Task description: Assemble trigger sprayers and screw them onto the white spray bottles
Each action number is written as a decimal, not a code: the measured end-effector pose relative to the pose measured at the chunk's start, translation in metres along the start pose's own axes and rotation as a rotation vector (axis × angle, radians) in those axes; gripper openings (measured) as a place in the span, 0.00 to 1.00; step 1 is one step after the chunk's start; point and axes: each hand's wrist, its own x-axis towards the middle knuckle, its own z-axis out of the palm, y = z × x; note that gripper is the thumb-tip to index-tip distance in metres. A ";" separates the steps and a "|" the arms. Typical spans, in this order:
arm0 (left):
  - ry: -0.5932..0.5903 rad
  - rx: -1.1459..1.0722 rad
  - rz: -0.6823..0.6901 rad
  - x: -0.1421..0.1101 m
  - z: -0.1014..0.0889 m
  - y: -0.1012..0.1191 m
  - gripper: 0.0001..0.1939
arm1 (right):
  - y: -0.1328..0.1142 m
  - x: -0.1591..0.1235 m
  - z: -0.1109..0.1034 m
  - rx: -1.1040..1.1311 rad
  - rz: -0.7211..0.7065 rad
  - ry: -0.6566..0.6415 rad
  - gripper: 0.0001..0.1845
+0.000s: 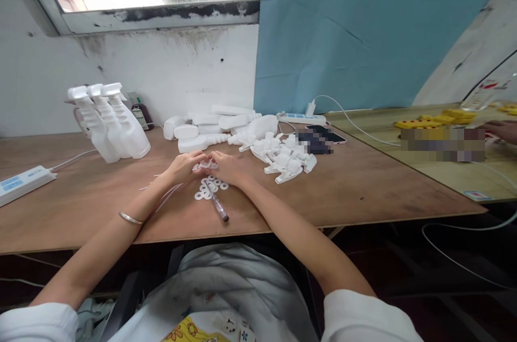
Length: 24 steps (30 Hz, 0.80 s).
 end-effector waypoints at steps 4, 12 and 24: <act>0.037 0.015 0.049 -0.002 0.007 -0.003 0.12 | 0.002 0.001 0.003 0.002 0.023 0.000 0.14; 0.176 0.029 0.050 -0.001 0.007 0.000 0.06 | 0.002 0.002 0.002 0.031 0.058 0.005 0.17; 0.171 0.004 -0.128 0.002 0.004 0.013 0.05 | -0.006 0.001 -0.002 0.021 0.148 0.027 0.14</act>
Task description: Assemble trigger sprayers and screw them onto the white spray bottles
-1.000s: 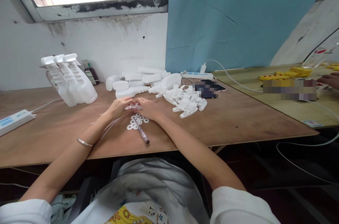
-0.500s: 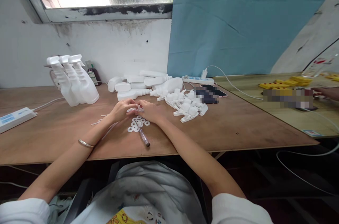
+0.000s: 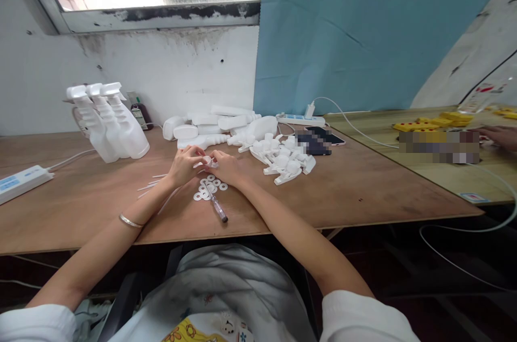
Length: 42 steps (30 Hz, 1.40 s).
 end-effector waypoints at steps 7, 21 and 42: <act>-0.035 0.018 0.033 -0.001 0.000 -0.003 0.06 | 0.004 0.000 0.002 0.018 -0.029 0.010 0.14; 0.025 0.046 0.065 -0.002 -0.001 -0.001 0.11 | 0.001 -0.001 0.003 -0.085 -0.051 0.017 0.10; -0.006 0.014 0.132 -0.001 -0.001 -0.011 0.15 | 0.004 0.001 -0.003 0.018 -0.094 -0.040 0.14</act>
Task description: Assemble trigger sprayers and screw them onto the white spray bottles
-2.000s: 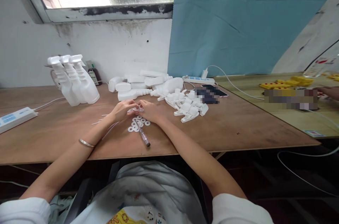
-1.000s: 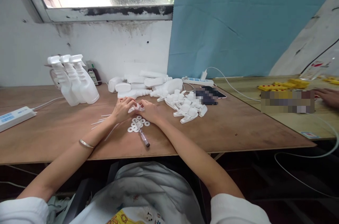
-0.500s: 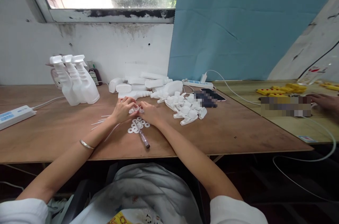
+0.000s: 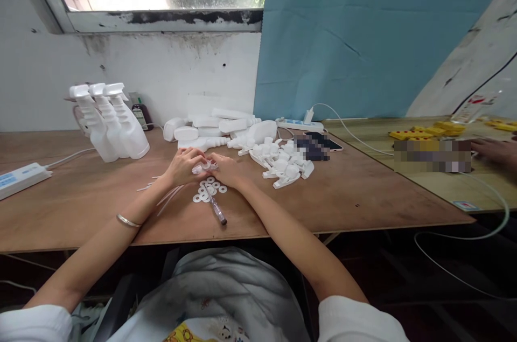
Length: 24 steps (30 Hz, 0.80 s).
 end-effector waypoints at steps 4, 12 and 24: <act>-0.030 -0.074 -0.021 0.000 0.004 -0.007 0.15 | 0.003 0.000 0.000 0.052 -0.023 0.000 0.17; -0.017 -0.215 0.029 -0.001 0.008 -0.016 0.16 | 0.005 -0.001 -0.002 -0.055 -0.177 -0.058 0.09; 0.082 -0.206 0.140 -0.002 0.011 -0.018 0.16 | 0.009 0.000 -0.003 -0.243 -0.341 -0.040 0.09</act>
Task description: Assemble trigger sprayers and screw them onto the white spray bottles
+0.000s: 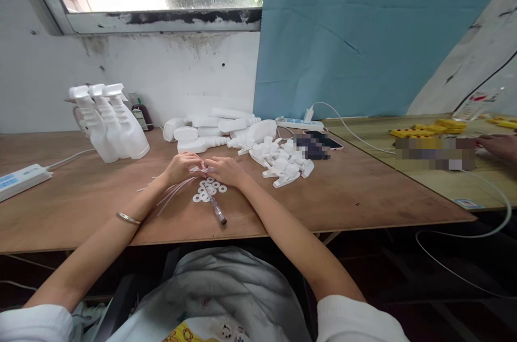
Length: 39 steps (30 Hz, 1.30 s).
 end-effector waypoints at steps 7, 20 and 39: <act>0.011 0.000 0.010 0.000 0.000 0.000 0.16 | 0.003 -0.002 0.003 0.071 -0.004 0.045 0.09; 0.018 -0.041 -0.005 0.000 0.004 -0.002 0.14 | 0.005 0.000 0.004 0.097 -0.038 0.066 0.11; -0.052 0.136 0.002 0.001 -0.005 0.008 0.18 | 0.000 0.000 0.014 0.269 0.203 0.108 0.25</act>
